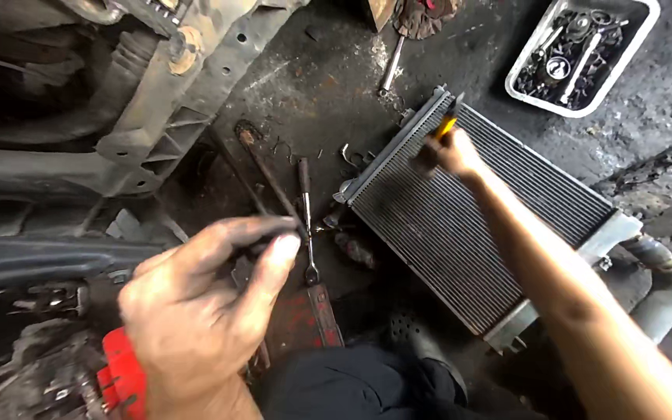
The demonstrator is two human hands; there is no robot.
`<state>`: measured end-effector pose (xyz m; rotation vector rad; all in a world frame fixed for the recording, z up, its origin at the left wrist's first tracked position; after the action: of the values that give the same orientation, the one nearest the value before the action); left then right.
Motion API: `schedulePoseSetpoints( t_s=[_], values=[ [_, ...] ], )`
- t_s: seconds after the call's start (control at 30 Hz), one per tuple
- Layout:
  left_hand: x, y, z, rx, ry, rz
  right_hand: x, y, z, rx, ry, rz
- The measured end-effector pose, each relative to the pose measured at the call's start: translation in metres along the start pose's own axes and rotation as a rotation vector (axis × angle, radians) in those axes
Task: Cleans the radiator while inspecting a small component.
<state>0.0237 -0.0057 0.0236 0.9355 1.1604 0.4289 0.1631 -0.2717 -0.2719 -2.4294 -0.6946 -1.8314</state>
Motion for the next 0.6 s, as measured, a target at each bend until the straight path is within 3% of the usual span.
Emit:
schedulePoseSetpoints(
  t_s=[0.1, 0.17, 0.27, 0.37, 0.47, 0.6],
  values=[
    [-0.001, 0.013, -0.025, -0.025, 0.043, -0.009, -0.006, 0.089, 0.033, -0.148, -0.106, -0.266],
    [-0.003, 0.016, -0.036, -0.023, 0.077, 0.025, -0.007, 0.114, 0.052, -0.232, -0.195, -0.417],
    [-0.006, 0.015, -0.042, -0.022, 0.132, 0.101, -0.007, 0.081, 0.066, -0.210, -0.208, -0.600],
    [-0.009, 0.011, -0.040, -0.004, 0.150, 0.142, -0.005, 0.012, 0.057, -0.041, -0.106, -0.721],
    [-0.012, 0.008, -0.035, 0.007, 0.137, 0.130, -0.015, -0.026, 0.045, 0.114, 0.001, -0.718],
    [-0.022, 0.005, -0.031, 0.040, 0.156, 0.102, -0.024, 0.012, 0.033, -0.092, 0.083, -0.637]
  ],
)
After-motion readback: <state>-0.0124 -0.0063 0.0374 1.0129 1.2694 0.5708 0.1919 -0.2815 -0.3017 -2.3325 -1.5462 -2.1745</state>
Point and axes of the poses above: each hand's wrist, its own z-axis towards the middle knuckle, its own y-axis out of the back of the hand, x = y × z, the point moved 5 cm from there along z, towards the middle knuckle, and after that the axes turned 13 degrees about x, right-handed, at the moved point
